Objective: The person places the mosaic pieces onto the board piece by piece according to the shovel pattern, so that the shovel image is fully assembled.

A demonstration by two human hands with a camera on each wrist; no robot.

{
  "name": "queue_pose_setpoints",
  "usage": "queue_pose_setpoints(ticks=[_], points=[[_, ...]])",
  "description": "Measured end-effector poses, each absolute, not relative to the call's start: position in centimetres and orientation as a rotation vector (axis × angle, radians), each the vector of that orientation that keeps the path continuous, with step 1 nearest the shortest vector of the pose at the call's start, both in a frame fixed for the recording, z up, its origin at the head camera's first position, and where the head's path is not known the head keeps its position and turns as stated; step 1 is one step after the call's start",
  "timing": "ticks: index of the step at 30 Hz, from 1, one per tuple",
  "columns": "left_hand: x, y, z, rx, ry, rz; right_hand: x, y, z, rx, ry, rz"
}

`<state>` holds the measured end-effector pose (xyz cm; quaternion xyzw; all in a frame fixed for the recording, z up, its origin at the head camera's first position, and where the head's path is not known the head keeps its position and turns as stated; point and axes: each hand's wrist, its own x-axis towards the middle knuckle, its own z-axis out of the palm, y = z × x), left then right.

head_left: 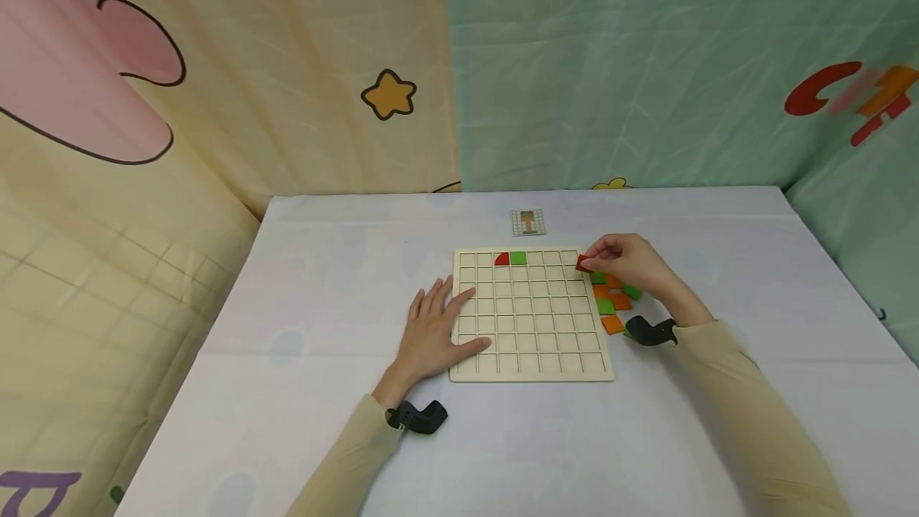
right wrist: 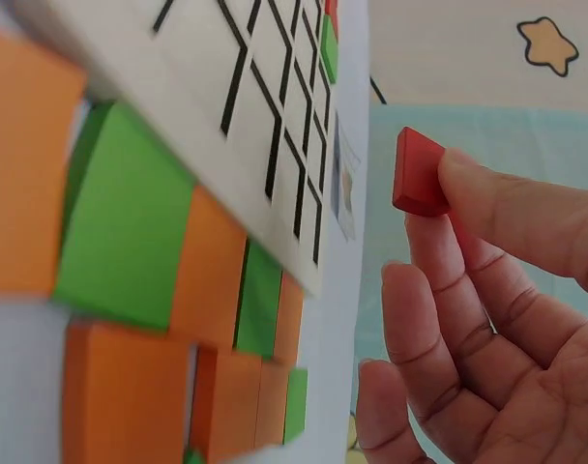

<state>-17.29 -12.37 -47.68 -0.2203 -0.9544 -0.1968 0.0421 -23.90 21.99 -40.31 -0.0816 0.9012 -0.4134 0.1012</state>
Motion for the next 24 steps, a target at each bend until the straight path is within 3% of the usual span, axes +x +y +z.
queue_pose_setpoints(ticks=[24], points=[[-17.2,-12.4,-47.7,-0.668,-2.929,-0.596,-27.9,15.3,-41.9,-0.394,2.723,-1.132]])
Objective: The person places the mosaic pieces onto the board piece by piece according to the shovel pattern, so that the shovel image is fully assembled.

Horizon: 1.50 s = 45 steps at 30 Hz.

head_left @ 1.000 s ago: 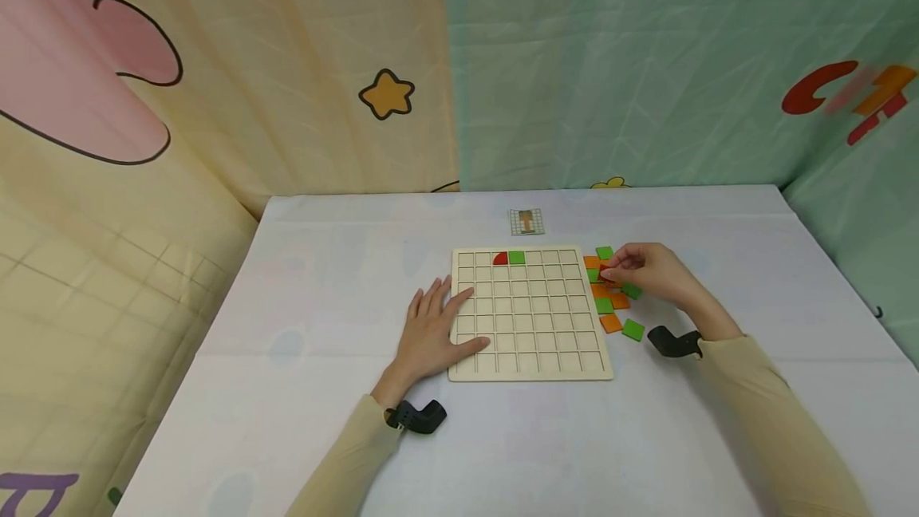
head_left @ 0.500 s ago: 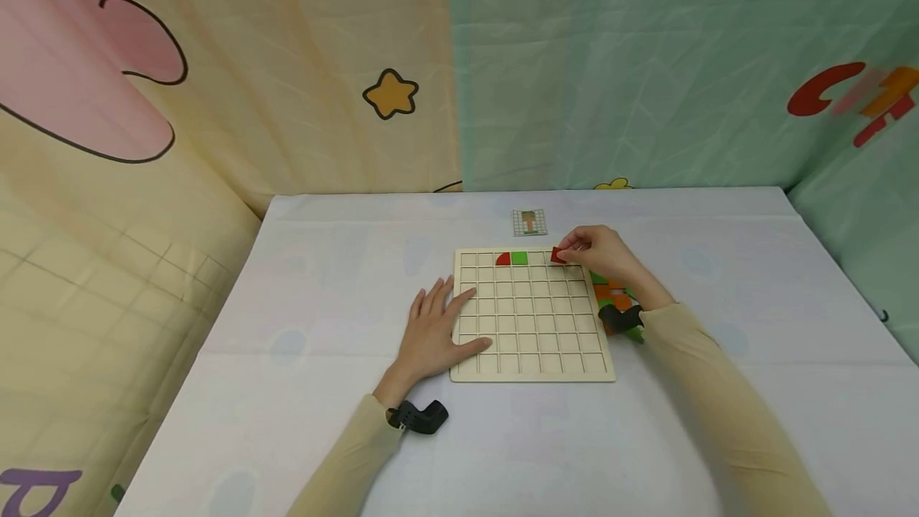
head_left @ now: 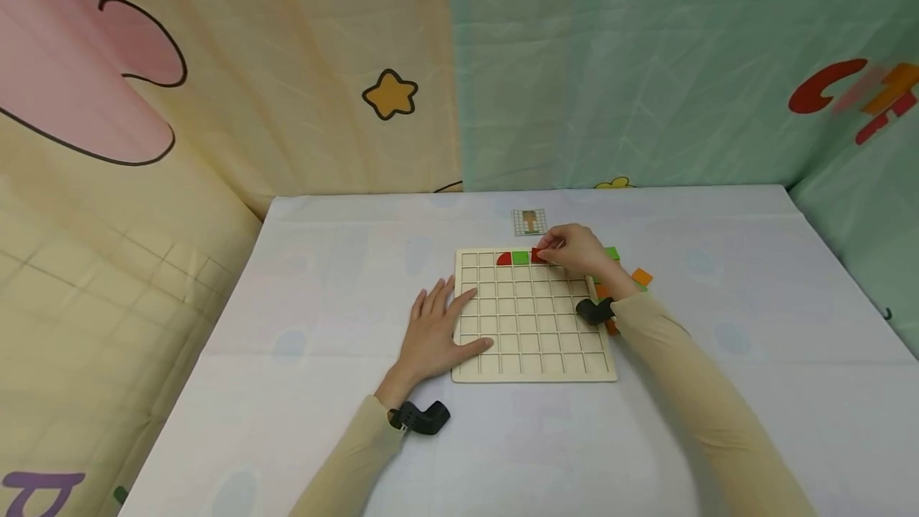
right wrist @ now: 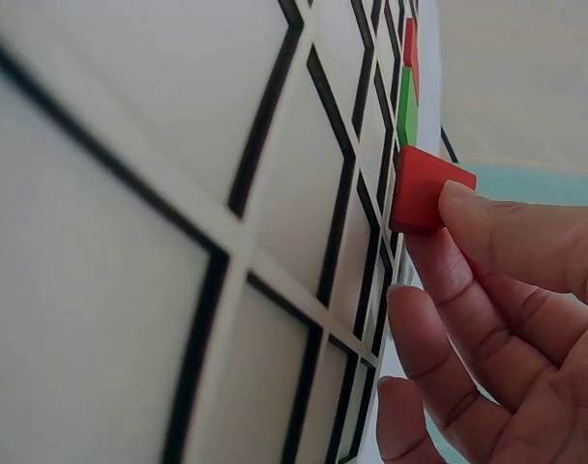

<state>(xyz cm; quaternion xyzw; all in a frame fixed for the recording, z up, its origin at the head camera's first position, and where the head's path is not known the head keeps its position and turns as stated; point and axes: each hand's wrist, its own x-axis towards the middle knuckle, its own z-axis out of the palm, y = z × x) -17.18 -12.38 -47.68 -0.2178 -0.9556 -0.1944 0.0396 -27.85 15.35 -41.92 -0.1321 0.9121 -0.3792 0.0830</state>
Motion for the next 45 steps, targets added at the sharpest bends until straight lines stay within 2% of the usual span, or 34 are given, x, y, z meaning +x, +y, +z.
queue_pose_setpoints(ticks=[33,45], points=[[-17.1,-12.3,-47.4,-0.671,-2.933,-0.596,-28.4,14.7,-41.8,-0.255,2.792,-0.944],[-17.2,-12.3,-47.4,-0.66,-2.946,-0.591,-27.2,19.4,-41.3,-0.283,2.822,-1.113]])
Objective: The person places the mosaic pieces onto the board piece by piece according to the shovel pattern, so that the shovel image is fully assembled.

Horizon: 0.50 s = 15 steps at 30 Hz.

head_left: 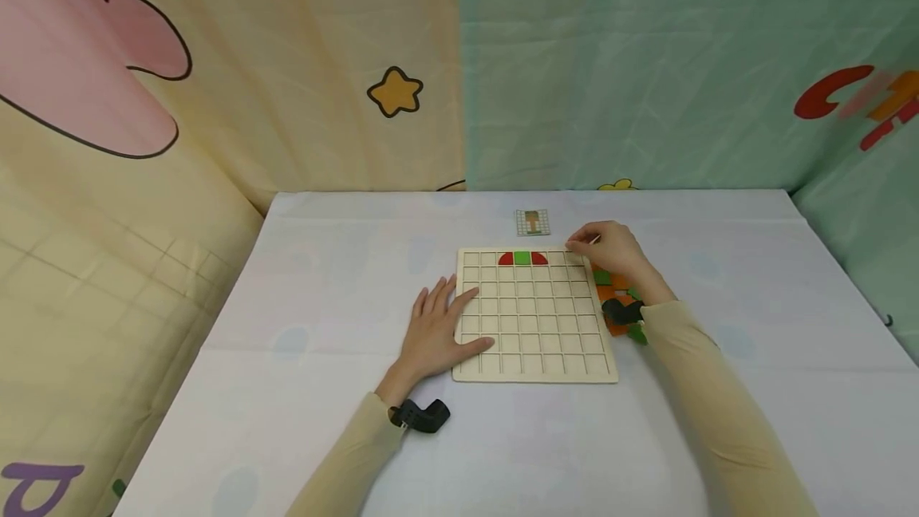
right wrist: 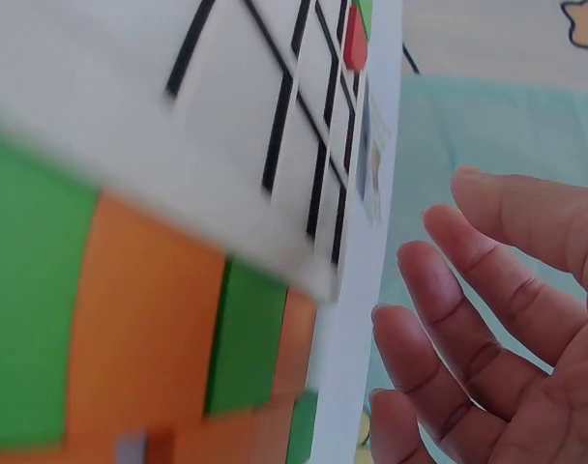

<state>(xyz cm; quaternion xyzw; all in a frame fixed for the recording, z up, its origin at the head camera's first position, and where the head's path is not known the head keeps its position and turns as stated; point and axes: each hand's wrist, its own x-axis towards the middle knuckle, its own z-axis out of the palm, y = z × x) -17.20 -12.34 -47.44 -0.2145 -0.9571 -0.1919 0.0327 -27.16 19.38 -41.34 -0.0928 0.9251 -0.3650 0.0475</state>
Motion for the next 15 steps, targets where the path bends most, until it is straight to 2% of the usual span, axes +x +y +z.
queue_pose_setpoints(ticks=[15], points=[[-17.3,-12.4,-47.6,-0.658,-2.945,-0.573,-26.4,23.6,-41.7,-0.09,2.772,-0.953]])
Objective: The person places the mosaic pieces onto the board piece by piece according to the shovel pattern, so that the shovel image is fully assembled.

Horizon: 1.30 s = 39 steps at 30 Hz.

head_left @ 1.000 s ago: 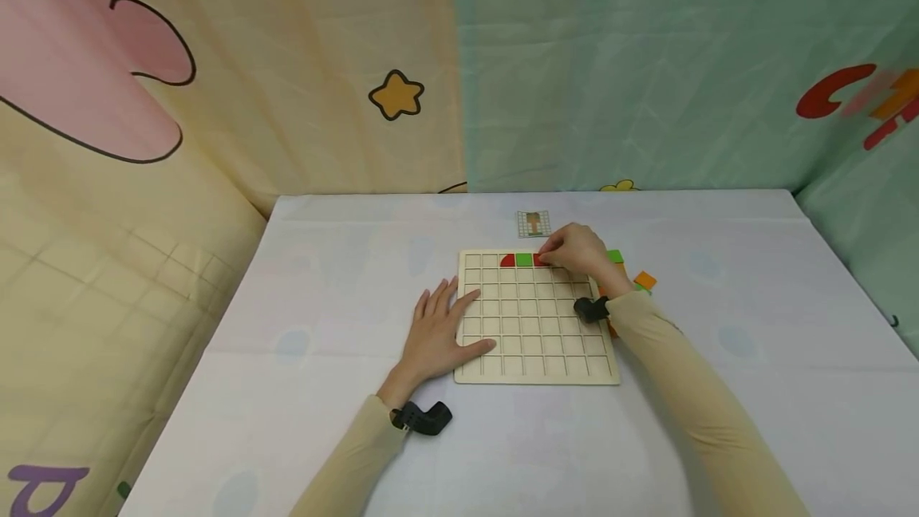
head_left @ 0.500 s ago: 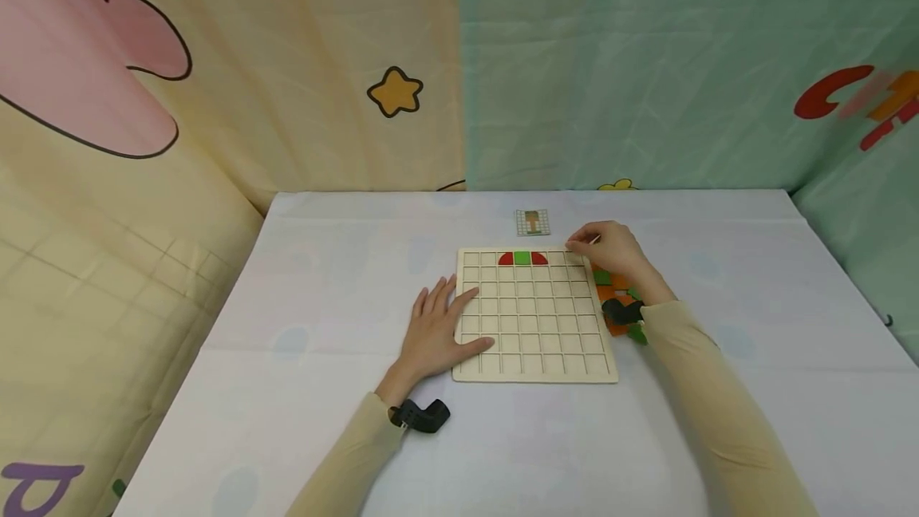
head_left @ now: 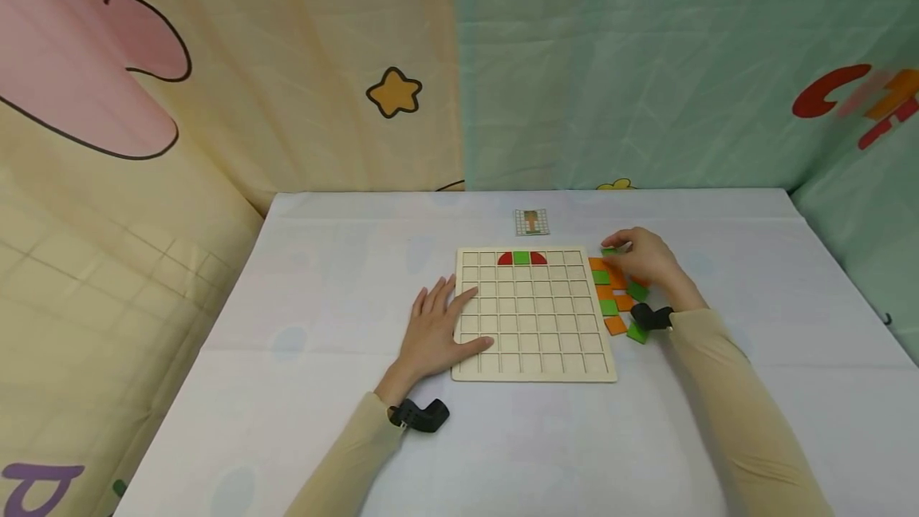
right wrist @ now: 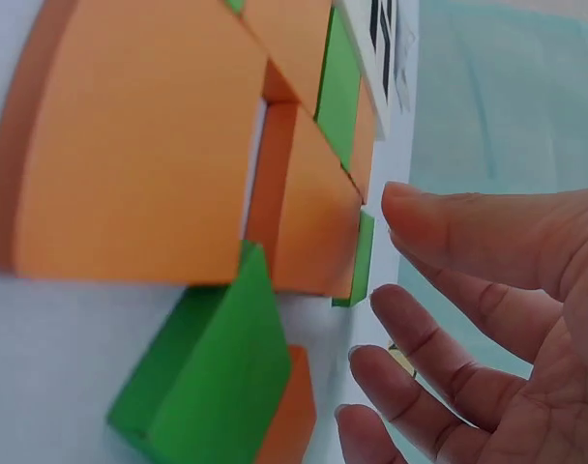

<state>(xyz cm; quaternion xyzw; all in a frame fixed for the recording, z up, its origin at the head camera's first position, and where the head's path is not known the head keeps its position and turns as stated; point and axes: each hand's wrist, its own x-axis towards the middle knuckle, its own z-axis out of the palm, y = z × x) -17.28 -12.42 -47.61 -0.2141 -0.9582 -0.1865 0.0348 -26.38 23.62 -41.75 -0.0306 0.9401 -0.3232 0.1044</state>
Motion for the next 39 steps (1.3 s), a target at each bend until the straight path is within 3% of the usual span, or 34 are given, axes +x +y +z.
queue_pose_setpoints(ticks=[39], points=[[-17.2,-12.4,-47.5,-0.656,-2.945,-0.584,-26.8,24.8,-41.8,-0.066,2.778,-0.936]])
